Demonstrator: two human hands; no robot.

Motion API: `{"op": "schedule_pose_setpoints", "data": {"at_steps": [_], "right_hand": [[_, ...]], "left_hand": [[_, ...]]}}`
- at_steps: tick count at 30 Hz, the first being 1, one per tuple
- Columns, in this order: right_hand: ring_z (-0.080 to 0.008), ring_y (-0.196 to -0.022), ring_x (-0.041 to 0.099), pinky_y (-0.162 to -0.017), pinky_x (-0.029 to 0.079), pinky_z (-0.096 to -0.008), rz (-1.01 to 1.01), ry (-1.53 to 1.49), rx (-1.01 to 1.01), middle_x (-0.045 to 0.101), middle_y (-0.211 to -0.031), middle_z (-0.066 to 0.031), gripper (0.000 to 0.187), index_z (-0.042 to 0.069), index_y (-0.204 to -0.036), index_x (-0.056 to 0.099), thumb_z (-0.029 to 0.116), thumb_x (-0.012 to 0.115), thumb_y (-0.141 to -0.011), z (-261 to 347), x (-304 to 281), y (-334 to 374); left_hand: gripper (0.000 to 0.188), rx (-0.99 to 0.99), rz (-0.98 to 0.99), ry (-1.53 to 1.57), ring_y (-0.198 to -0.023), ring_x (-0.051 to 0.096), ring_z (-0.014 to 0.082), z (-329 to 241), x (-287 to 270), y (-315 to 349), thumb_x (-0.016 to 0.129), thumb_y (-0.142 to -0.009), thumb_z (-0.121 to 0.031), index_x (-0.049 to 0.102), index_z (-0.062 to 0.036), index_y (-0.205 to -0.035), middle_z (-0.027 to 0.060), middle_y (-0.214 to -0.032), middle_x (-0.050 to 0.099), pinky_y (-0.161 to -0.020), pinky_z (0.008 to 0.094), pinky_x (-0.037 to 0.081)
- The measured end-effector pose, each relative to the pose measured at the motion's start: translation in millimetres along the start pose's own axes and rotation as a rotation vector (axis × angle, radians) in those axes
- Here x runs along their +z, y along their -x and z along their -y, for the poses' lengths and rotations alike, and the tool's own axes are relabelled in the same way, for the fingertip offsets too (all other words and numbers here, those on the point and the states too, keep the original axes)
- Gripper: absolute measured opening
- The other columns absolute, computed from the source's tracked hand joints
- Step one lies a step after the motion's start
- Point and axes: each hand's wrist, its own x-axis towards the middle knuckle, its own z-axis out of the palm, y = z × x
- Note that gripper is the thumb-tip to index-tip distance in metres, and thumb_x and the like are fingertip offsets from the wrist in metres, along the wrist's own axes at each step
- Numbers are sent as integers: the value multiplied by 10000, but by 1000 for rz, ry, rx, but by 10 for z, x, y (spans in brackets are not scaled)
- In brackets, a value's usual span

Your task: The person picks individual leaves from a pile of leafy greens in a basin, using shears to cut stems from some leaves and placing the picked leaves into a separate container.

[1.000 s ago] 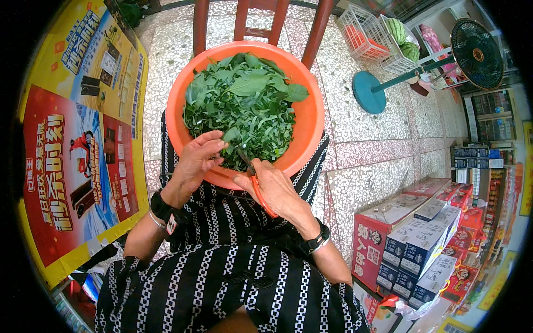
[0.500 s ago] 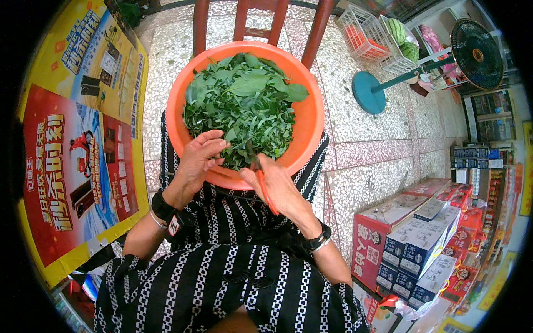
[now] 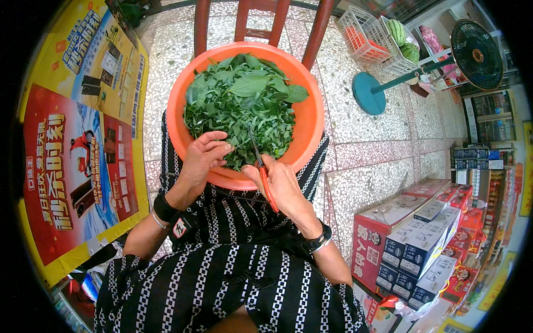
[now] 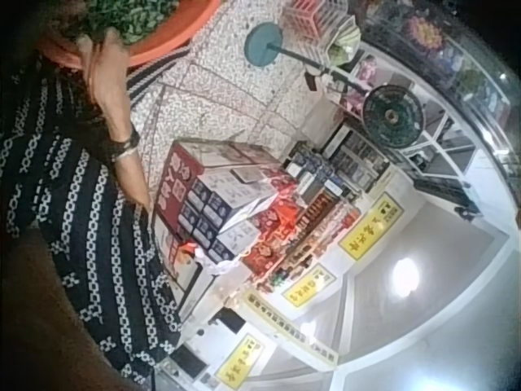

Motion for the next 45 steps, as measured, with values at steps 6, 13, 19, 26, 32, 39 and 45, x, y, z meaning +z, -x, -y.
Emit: {"op": "schedule_pose_setpoints", "data": {"at_steps": [6, 13, 19, 26, 32, 39, 45], "right_hand": [[-404, -754, 549, -624, 426, -463, 75, 165, -117, 534, -814, -231, 456, -37, -976, 466, 396, 576, -886, -60, 91, 2], [-272, -487, 483, -496, 392, -396, 147, 30, 85, 479, -543, -134, 453, -23, -791, 540, 418, 572, -892, 19, 22, -15], [-186, -441, 413, -451, 359, -364, 3, -35, 97, 409, -482, -97, 425, -23, -783, 567, 388, 591, -892, -6, 15, -13], [-176, -466, 390, -459, 346, -363, 19, -47, 71, 396, -506, -96, 430, -29, -778, 535, 381, 588, -896, -21, -2, 11], [-206, -490, 421, -484, 366, -378, 135, -38, 117, 429, -540, -108, 443, -25, -780, 502, 394, 590, -891, -13, -21, 34], [-407, -781, 536, -677, 424, -459, 180, 88, -29, 541, -841, -246, 523, -55, -928, 450, 455, 557, -885, -70, 60, 23], [-398, -743, 540, -662, 424, -458, 222, 149, -18, 541, -800, -234, 534, -47, -880, 447, 478, 542, -885, -15, 36, 14]], "left_hand": [[308, 77, 36, -36, -783, 586, 75, -12, 21, 38, 693, -802, -85, 562, -51, -1078, 23, -877, 654, -658, 205, 455], [324, 55, 106, -110, -765, 591, 88, 1, 41, 31, 688, -802, -68, 557, -17, -1094, 47, -863, 660, -669, 220, 475], [292, 35, 172, -18, -861, 635, 147, 8, -9, 23, 629, -836, -19, 545, 6, -1114, 77, -932, 650, -782, 266, 520], [308, 104, 149, 53, -1021, 613, 228, 21, -65, 39, 581, -848, 33, 529, 6, -1151, 97, -1051, 582, -868, 279, 506], [330, 117, 79, 65, -944, 641, 220, 11, -91, 58, 596, -841, 31, 523, -5, -1161, 66, -961, 578, -801, 267, 521], [342, 114, -39, 112, -857, 653, 183, 29, -81, 57, 636, -844, -16, 507, -8, -1160, 64, -928, 597, -739, 246, 535], [333, 125, -51, 256, -837, 652, 172, 124, 10, 76, 636, -855, -41, 501, 4, -1156, 69, -909, 609, -719, 233, 544]]}}
